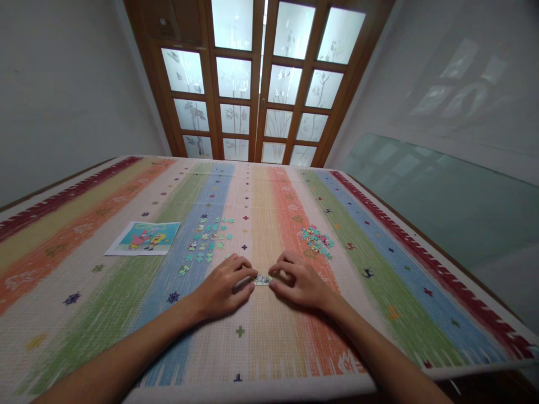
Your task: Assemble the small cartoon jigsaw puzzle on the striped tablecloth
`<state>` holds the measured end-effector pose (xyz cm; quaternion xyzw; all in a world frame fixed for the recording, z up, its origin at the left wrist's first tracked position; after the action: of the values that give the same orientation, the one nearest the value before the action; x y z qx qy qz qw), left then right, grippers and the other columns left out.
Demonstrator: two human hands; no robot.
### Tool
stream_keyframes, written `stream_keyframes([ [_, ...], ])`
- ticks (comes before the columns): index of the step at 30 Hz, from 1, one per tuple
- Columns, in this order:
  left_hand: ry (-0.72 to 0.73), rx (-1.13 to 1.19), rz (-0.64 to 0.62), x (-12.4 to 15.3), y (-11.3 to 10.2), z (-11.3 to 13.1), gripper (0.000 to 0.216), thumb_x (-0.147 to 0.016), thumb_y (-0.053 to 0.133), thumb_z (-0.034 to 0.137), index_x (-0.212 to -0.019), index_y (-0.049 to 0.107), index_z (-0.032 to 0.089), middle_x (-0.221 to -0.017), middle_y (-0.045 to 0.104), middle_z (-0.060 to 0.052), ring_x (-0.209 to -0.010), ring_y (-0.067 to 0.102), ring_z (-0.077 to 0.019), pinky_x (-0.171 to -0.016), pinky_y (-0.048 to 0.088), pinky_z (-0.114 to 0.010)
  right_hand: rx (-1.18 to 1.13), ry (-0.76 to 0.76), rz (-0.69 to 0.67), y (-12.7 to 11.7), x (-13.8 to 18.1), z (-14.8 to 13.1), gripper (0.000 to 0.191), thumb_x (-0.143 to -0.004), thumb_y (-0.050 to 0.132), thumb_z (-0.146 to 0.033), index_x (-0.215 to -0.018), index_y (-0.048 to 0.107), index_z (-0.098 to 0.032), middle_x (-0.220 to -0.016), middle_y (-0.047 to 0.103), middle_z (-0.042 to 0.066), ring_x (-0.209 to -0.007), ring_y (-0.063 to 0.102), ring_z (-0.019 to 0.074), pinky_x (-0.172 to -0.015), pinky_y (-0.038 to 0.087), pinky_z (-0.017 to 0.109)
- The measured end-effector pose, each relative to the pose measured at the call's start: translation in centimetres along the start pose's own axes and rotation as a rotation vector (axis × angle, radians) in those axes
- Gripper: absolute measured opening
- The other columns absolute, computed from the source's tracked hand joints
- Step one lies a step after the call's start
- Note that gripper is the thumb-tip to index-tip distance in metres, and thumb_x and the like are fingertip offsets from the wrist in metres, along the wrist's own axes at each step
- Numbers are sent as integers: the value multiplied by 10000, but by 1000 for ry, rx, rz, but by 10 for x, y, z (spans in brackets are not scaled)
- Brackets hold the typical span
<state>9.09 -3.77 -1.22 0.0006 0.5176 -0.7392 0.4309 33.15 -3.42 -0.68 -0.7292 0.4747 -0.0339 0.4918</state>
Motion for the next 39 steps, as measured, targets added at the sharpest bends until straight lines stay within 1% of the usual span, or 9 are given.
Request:
stream_keyframes([
  [4, -1, -68, 63, -2, -6, -10, 180, -965, 559, 215, -1093, 683, 190, -1029, 646, -87, -972, 582, -230, -863, 507, -406, 36, -5, -14, 3, 2, 2, 92, -864, 645, -239, -876, 708, -174, -873, 619, 67, -838, 587, 203, -744, 461, 336],
  [7, -16, -138, 131, -3, -19, -27, 192, -965, 558, 233, -1099, 688, 186, -1038, 653, -90, -992, 595, -239, -903, 505, -432, 46, 3, -24, 5, 2, 3, 91, -865, 638, -239, -880, 703, -177, -884, 624, 69, -844, 590, 204, -754, 467, 341],
  [9, -46, -210, 173, -2, -31, -42, 188, -960, 563, 265, -1061, 706, 195, -1020, 660, -82, -977, 604, -245, -970, 477, -483, 46, 3, -27, 4, 3, 4, 91, -866, 635, -240, -883, 700, -178, -891, 625, 72, -848, 593, 206, -756, 469, 343],
  [11, -120, -270, 207, -1, -45, -59, 212, -955, 559, 298, -1036, 720, 187, -1025, 657, -89, -993, 601, -253, -1000, 465, -488, 43, -2, -25, 4, 3, 4, 89, -864, 635, -242, -882, 696, -179, -893, 623, 74, -848, 595, 208, -756, 471, 346],
  [14, -262, -318, 233, 1, -60, -83, 254, -937, 543, 339, -983, 743, 190, -1014, 648, -89, -1008, 585, -263, -975, 487, -452, 37, 0, -29, 3, 2, 3, 79, -857, 636, -241, -877, 690, -186, -889, 620, 70, -842, 593, 207, -752, 472, 346],
  [17, -365, -326, 209, 3, -68, -100, 290, -910, 542, 371, -953, 765, 191, -1017, 641, -91, -1018, 583, -277, -1004, 475, -462, 32, 7, -37, 2, 2, 2, 78, -857, 635, -243, -879, 687, -188, -885, 617, 66, -834, 586, 202, -745, 469, 340],
  [19, -404, -334, 192, 3, -70, -107, 315, -898, 543, 394, -943, 776, 186, -1021, 639, -96, -1021, 583, -283, -1017, 468, -466, 29, 8, -41, 2, 1, 2, 81, -858, 635, -244, -875, 686, -183, -880, 615, 66, -828, 584, 200, -743, 467, 338],
  [32, -382, -346, 137, -1, -66, -118, 354, -888, 546, 446, -925, 790, 193, -1015, 664, -101, -1003, 581, -283, -969, 469, -451, 30, -2, -35, 3, 0, 2, 71, -854, 641, -241, -869, 679, -184, -879, 616, 68, -823, 586, 201, -739, 468, 339],
  [39, -402, -252, 163, -4, -70, -110, 277, -851, 589, 444, -835, 734, 209, -951, 707, -74, -960, 604, -266, -944, 474, -437, 35, -1, -37, 4, 1, 4, 73, -859, 641, -245, -881, 679, -187, -888, 617, 72, -829, 589, 206, -740, 476, 342],
])
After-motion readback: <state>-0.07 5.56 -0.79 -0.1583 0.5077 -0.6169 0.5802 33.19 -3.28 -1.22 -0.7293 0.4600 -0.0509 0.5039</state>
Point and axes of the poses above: each hand's wrist, its own x-axis away from the middle knuckle, its own y-axis out of the palm, z = x × y, the point moved 1 cm from there along -x, towards the middle knuckle
